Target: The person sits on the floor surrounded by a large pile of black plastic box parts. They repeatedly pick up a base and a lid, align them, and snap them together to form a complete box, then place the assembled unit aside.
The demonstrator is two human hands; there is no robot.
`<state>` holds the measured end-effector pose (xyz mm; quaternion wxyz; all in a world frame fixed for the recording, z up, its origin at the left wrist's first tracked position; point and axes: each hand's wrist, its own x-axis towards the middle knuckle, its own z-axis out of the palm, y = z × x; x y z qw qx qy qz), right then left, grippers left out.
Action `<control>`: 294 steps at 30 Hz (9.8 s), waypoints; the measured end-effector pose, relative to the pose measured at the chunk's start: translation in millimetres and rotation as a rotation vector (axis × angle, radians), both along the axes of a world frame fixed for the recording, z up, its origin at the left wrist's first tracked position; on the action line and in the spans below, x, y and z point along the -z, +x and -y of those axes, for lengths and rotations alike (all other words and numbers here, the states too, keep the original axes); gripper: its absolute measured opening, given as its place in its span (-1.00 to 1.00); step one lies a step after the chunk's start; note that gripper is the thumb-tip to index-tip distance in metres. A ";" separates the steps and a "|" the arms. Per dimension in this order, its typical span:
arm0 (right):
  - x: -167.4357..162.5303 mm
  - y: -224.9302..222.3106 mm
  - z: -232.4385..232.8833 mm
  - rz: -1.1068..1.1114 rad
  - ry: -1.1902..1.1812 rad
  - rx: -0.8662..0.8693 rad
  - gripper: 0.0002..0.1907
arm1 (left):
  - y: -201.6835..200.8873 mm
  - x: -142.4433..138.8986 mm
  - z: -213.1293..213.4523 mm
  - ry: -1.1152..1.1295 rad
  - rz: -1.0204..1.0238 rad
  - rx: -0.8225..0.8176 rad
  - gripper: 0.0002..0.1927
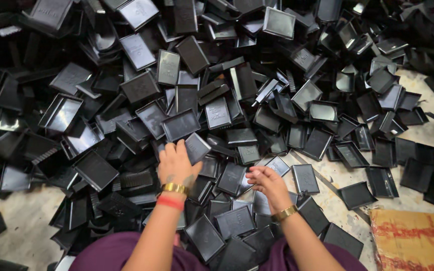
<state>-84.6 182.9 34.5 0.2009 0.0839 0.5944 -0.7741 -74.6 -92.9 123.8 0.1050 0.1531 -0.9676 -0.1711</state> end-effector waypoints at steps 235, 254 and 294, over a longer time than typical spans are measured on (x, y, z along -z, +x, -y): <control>60.4 -11.4 8.1 0.216 -0.305 0.137 -0.69 | -20.7 56.3 26.1 0.116 0.057 -0.161 0.09; -33.8 30.4 31.7 -0.277 0.017 -0.197 -0.27 | 21.6 72.4 -66.8 1.671 0.246 -0.120 -0.37; 12.0 -2.1 5.4 0.005 -0.401 -0.013 -0.49 | -15.9 81.8 10.9 -0.220 -0.328 -0.001 -0.27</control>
